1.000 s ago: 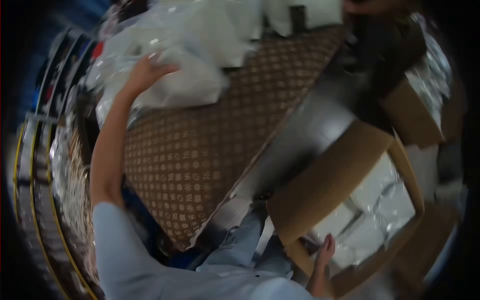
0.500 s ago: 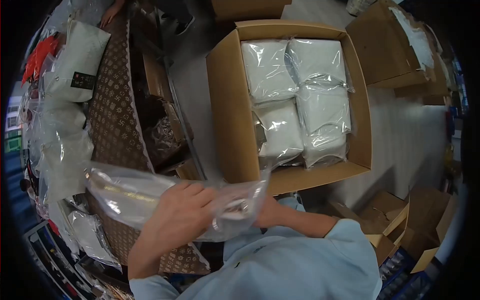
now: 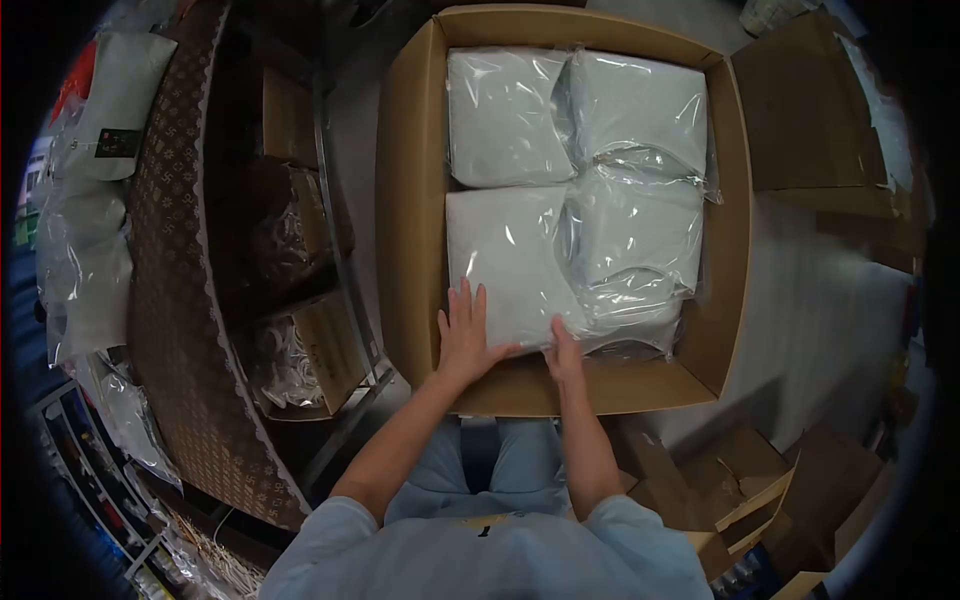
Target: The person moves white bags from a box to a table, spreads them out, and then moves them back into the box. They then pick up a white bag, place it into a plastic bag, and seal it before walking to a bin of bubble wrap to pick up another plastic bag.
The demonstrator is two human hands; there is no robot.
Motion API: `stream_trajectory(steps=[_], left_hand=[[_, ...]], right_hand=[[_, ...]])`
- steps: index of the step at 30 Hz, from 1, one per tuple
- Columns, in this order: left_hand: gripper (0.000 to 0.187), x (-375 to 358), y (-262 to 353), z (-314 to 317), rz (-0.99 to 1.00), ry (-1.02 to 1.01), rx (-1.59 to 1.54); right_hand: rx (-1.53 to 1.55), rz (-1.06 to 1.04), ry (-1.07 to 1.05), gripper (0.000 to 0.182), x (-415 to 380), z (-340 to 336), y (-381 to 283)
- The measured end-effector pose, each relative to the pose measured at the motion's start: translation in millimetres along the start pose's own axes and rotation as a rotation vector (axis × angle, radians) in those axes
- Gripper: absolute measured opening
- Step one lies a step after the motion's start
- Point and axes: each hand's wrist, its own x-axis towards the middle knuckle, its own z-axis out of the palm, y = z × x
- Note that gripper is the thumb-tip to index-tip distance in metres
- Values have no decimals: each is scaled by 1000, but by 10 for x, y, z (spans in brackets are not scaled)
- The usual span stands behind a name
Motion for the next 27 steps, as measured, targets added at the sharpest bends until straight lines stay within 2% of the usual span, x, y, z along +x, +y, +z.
stream_trajectory(steps=[1,3,4,6,8,10,11,12,16,18,19,20,22,23,24,25,26,27], left_hand=[[108,39,-27,195,-10,-16,-4],[109,158,-111,434,-133,-77,-44],[109,188,-134,515,-141,-92,-48],[109,244,-123,685,-170,-98,47],[108,366,-48,734,-211,-115,78],[108,514,-108,834,-252,-132,116],[107,580,-193,910,-213,-81,158],[105,628,-270,973,-173,-27,203],[102,702,-452,938,-155,-75,159],[98,711,-416,760,-124,-131,59],[98,712,-429,682,-124,-96,63],[92,619,-445,636,-83,5,-93],[76,325,-495,393,41,173,-451],[66,141,-477,71,127,245,-654],[57,-100,-469,-301,119,274,-668],[49,-352,-524,-645,106,307,-682],[44,-598,-675,-878,132,431,-636],[40,-832,-889,-1066,140,567,-580]], right_hand=[[-4,13,12,60,76,-87,72],[-945,9,424,77,194,-146,203],[-952,25,430,77,108,-124,200],[-1412,-242,321,87,-288,93,-33],[-1764,-536,208,88,-479,369,-124],[-2064,-450,-102,90,-343,705,-242],[-2149,-515,-185,92,-38,595,-127],[-2226,-586,-274,95,226,469,-1],[-2286,-560,-296,96,407,559,45],[-2133,-481,-326,84,377,619,-76],[-2133,-523,-331,84,471,697,-189],[-2024,-265,-357,81,561,777,-315],[-1895,-20,-394,78,727,998,-407],[-1854,-455,-437,76,845,1266,-484],[-1761,-886,-466,75,933,1545,-549],[-1932,-862,-349,78,965,1858,-604],[-2098,-833,-237,82,987,2118,-577],[-2136,-652,-193,93,1094,2208,-504]])
